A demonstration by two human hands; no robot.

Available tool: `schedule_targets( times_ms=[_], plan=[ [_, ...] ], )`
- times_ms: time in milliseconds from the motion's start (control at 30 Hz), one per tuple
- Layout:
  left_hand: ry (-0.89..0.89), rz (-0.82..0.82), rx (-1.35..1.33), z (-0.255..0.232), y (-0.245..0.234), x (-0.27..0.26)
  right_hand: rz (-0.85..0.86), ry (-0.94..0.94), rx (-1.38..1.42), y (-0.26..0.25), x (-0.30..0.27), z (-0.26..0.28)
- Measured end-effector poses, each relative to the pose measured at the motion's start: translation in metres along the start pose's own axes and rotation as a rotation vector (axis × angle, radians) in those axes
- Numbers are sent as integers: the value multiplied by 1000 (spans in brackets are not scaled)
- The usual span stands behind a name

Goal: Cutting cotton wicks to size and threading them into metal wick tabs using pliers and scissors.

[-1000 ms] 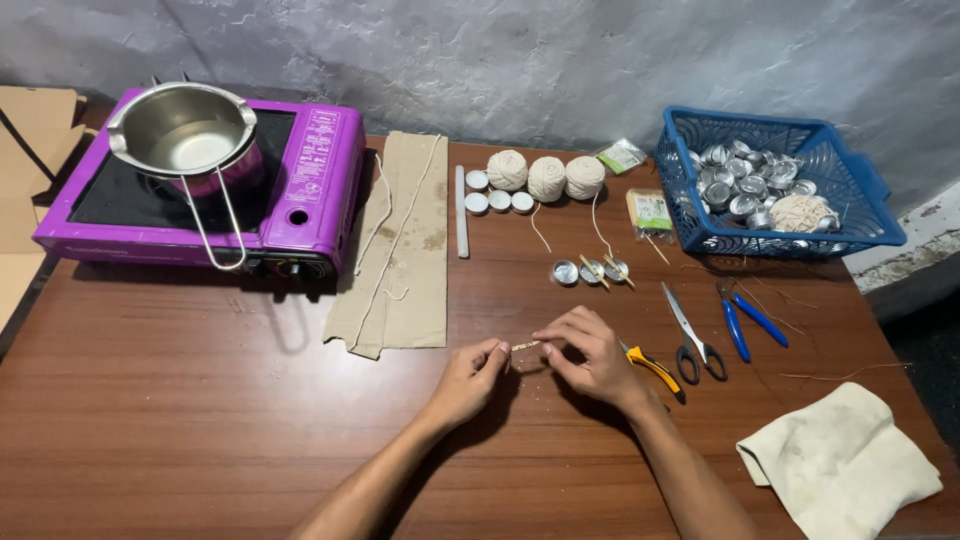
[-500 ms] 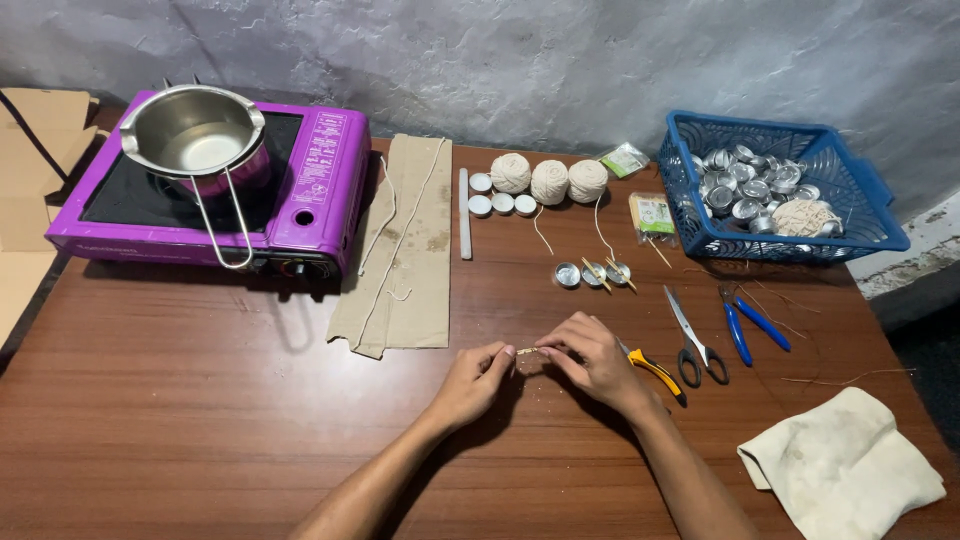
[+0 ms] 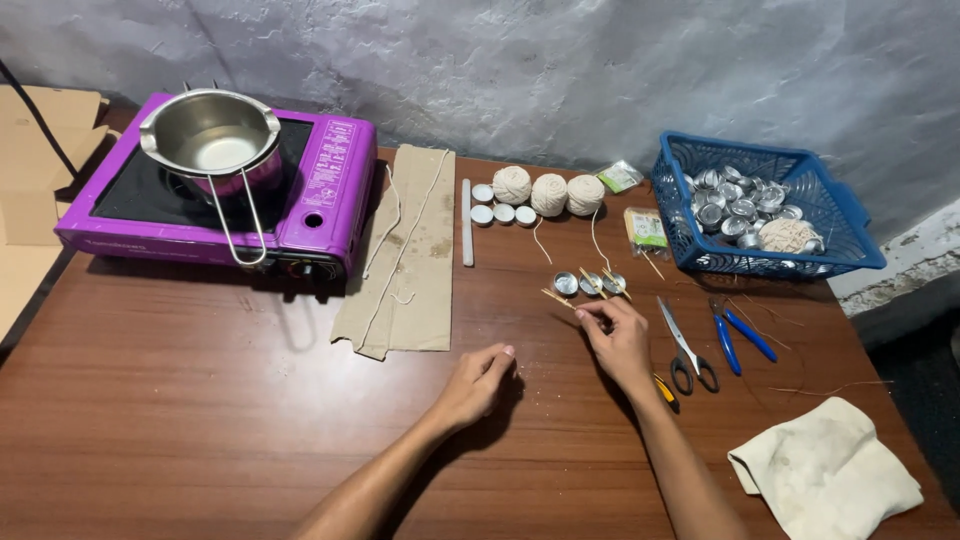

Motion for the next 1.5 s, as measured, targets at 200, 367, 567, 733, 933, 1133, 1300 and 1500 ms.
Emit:
schedule_targets(
  times_ms=[200,367,567,733,933,1133,1300,1500],
  plan=[
    [15,1,36,-2,-2,-1,-87,94,-163,5,16,-22],
    [28,-11,23,-6,-2,-1,-90,186,-235,7,20,-18],
    [39,-7,6,-8,0,-1,-72,241,-330,14,23,-22],
    [44,-22,6,-2,-1,1,-30,318,-377,23,27,-30],
    [61,-3,-3,2,2,2,-26,286,-417,24,27,-35],
    [72,-12,2,-5,0,1,-15,231,-408,26,26,-33],
    [55,-26,-11,-12,-1,-2,-52,225,-374,18,23,-22],
    [53,-36,-51,-26,3,-6,-81,156,-370,6,11,-8]
  ],
)
Point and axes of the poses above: each hand's wrist, its own x-axis towards the middle knuckle, its own y-axis out of the palm, z = x × y, the point moved 7 cm from there along x, towards the middle knuckle, and after that the axes turned 6 degrees about y, right-handed, at the moved point
